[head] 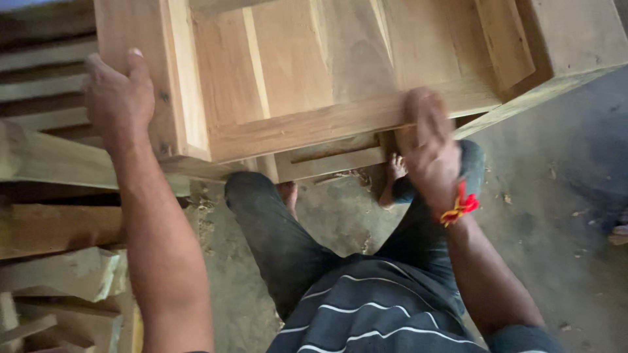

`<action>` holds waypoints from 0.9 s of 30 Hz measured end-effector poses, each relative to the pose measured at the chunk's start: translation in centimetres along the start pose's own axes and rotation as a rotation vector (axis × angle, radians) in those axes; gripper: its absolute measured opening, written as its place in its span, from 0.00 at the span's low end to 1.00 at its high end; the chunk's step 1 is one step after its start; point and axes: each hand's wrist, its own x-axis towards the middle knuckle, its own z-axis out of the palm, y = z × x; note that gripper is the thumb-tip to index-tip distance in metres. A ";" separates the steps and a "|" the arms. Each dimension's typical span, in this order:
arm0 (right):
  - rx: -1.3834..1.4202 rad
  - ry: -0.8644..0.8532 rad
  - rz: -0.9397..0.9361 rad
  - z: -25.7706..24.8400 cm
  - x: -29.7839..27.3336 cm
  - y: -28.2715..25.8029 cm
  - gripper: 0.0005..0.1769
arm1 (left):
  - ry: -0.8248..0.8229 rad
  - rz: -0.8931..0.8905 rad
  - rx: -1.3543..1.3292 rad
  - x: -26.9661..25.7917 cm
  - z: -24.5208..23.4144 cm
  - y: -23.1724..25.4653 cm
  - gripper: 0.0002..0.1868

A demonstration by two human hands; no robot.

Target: The person sands a wooden chair by hand using a piece of sandpaper. They rub the sandpaper along various surfaces, edges, and joints of the wooden furniture while sitting on the floor, handling the chair to reach different parts.

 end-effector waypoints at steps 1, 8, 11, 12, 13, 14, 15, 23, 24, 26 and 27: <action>0.035 -0.016 -0.025 -0.1 -0.2 -0.8 0.26 | -0.001 0.017 0.025 -0.2 -0.2 0.3 0.36; 0.035 -0.024 0.223 -2.5 2.1 5.6 0.22 | -0.038 -0.068 -0.026 -1.1 -0.8 1.6 0.34; -0.091 0.019 0.049 -2.8 2.5 6.1 0.25 | 0.038 0.048 0.031 -0.5 -0.2 0.6 0.35; -0.092 0.014 -0.025 -2.8 2.1 5.7 0.24 | 0.047 0.054 0.021 -0.3 0.0 0.2 0.35; -0.095 0.007 -0.095 -2.9 1.9 5.3 0.24 | 0.053 0.064 0.012 -0.1 0.2 0.0 0.35; -0.068 -0.021 -0.037 -3.2 2.0 5.2 0.23 | 0.060 0.074 0.003 0.0 0.4 0.0 0.35; -0.036 -0.056 0.018 -3.7 2.1 5.2 0.24 | 0.043 0.050 0.000 -0.1 0.4 0.1 0.35; -0.198 -0.113 0.078 -2.9 2.3 6.7 0.30 | 0.028 0.021 0.035 -0.7 -0.6 1.2 0.36; -0.181 -0.077 -0.011 -2.7 1.7 7.0 0.29 | 0.014 0.009 0.025 -0.6 -0.5 1.2 0.36; -0.160 -0.054 -0.049 -2.3 1.5 8.0 0.27 | -0.015 -0.024 0.016 -0.7 -0.6 1.1 0.36; -0.163 -0.066 0.013 -2.3 1.6 8.9 0.26 | -0.039 -0.059 -0.013 -1.0 -0.7 0.9 0.36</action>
